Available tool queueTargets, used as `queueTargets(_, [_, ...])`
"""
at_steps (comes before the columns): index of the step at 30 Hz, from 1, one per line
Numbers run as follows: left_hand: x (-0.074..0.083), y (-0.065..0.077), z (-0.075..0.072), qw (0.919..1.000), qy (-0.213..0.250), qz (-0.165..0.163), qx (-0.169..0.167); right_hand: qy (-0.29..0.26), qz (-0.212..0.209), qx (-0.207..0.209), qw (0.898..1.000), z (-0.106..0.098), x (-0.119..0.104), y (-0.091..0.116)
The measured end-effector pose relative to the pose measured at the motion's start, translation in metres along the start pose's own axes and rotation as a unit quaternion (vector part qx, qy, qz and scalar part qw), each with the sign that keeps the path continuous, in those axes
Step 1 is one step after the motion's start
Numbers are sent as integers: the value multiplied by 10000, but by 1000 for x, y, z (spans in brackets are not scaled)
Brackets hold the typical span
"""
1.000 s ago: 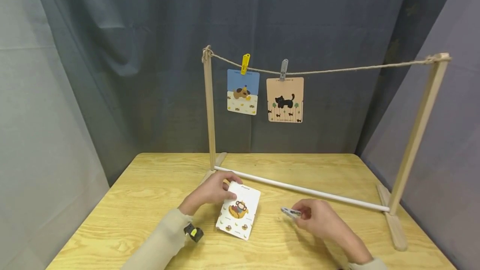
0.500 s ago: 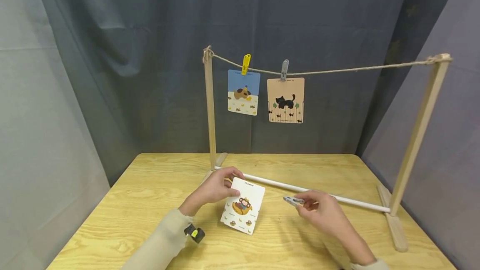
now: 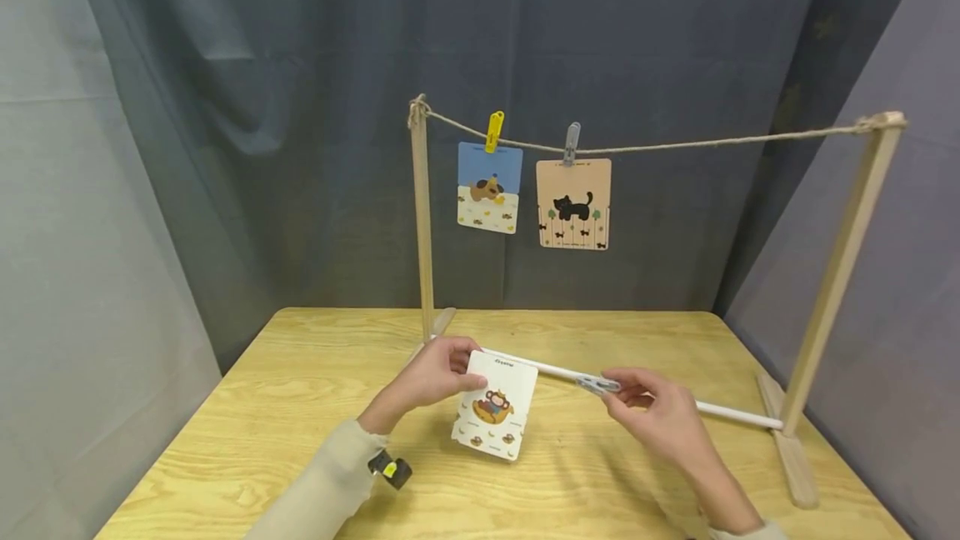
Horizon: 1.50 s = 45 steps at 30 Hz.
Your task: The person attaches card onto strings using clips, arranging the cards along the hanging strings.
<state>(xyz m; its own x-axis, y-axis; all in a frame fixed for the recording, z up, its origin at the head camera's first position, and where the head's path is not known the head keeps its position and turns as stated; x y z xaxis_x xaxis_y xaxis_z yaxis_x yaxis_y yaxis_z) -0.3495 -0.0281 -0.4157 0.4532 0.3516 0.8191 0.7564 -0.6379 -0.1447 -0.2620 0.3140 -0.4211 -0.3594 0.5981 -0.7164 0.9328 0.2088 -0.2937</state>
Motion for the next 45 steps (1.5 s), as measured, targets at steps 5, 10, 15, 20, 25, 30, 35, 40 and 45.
queueTargets(5, [5, 1, 1, 9999, 31, 121, 26, -209, -180, 151, 9995, -7, -9, 1])
queueTargets(10, [11, 4, 2, 9998, 125, 147, -65, -116, -440, 281, 9986, -13, -17, 0])
queueTargets(15, [16, 2, 6, 9993, 260, 221, -135, 53, -535, 347, 9980, -23, -25, 0])
queueTargets(20, [22, -5, 8, 9987, 362, 361, -83, 172, -853, 494, 9950, -35, -33, -3])
queueTargets(25, [29, -12, 9, 9988, 259, 413, -5, 416, -931, 715, 9922, -50, -43, -6])
queueTargets(30, [39, -20, 10, 9985, 286, 470, 59, 749, -810, 915, 9897, -67, -57, -9])
queueTargets(35, [45, -27, 15, 9982, 317, 494, 129, 903, -799, 1116, 9864, -83, -69, -11])
queueTargets(40, [54, -34, 16, 9975, 381, 567, 178, 949, -959, 1367, 9814, -101, -81, -16])
queueTargets(45, [61, -43, 20, 9964, 522, 629, 208, 943, -1096, 1483, 9783, -121, -93, -18])
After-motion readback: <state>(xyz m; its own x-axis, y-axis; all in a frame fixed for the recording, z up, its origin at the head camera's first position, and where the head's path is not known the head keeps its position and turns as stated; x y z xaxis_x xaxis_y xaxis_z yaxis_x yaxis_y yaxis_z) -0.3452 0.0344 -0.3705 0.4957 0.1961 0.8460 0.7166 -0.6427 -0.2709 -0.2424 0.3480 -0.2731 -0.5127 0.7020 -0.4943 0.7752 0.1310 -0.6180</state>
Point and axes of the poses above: each hand's wrist, its own y-axis away from the middle knuckle, its own z-axis out of the palm, x = y × z, the point moved 1 cm from there along -y, towards the middle knuckle, and after that the axes turned 10 degrees about -x, right-handed, at the moved point
